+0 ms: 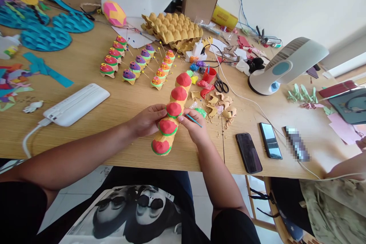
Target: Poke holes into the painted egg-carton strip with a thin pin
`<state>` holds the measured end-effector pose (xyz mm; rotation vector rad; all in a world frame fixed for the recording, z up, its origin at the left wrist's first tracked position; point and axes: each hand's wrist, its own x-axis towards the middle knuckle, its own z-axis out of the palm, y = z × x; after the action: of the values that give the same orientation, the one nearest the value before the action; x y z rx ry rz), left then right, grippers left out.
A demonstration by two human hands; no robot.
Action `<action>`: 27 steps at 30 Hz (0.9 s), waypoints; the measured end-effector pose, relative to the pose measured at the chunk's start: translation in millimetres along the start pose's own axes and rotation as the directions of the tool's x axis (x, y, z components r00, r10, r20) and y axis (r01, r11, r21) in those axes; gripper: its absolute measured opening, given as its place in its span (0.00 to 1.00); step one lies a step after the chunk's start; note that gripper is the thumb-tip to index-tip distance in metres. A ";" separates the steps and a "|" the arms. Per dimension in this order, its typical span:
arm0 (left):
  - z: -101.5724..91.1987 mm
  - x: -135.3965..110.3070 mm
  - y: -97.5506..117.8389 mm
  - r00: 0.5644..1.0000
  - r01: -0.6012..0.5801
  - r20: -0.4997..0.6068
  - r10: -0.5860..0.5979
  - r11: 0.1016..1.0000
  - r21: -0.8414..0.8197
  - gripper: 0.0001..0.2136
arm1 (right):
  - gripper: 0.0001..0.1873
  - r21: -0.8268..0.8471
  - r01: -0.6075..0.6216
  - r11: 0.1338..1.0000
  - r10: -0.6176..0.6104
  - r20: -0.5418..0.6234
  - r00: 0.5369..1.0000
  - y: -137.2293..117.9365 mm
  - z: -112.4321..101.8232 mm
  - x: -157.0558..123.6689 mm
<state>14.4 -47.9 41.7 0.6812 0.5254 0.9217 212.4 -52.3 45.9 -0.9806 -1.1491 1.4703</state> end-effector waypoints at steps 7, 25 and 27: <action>1.0 -1.2 2.3 1.000 -0.016 0.014 0.015 0.999 0.044 0.17 | 0.20 0.034 -0.014 0.999 0.015 -0.024 1.000 0.6 -0.4 -0.4; -2.8 -0.3 1.9 0.988 -0.134 -0.039 0.149 0.956 0.260 0.17 | 0.20 -0.001 0.015 1.000 -0.015 -0.033 0.999 4.5 -4.6 0.2; -0.9 -0.2 1.1 0.993 -0.105 -0.043 0.114 0.978 0.181 0.17 | 0.20 -0.007 0.021 1.000 -0.021 -0.023 1.000 4.9 -4.5 0.0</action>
<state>13.2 -47.3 41.8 0.8567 0.6276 1.0059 215.7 -51.8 40.1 -0.9847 -1.1457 1.4359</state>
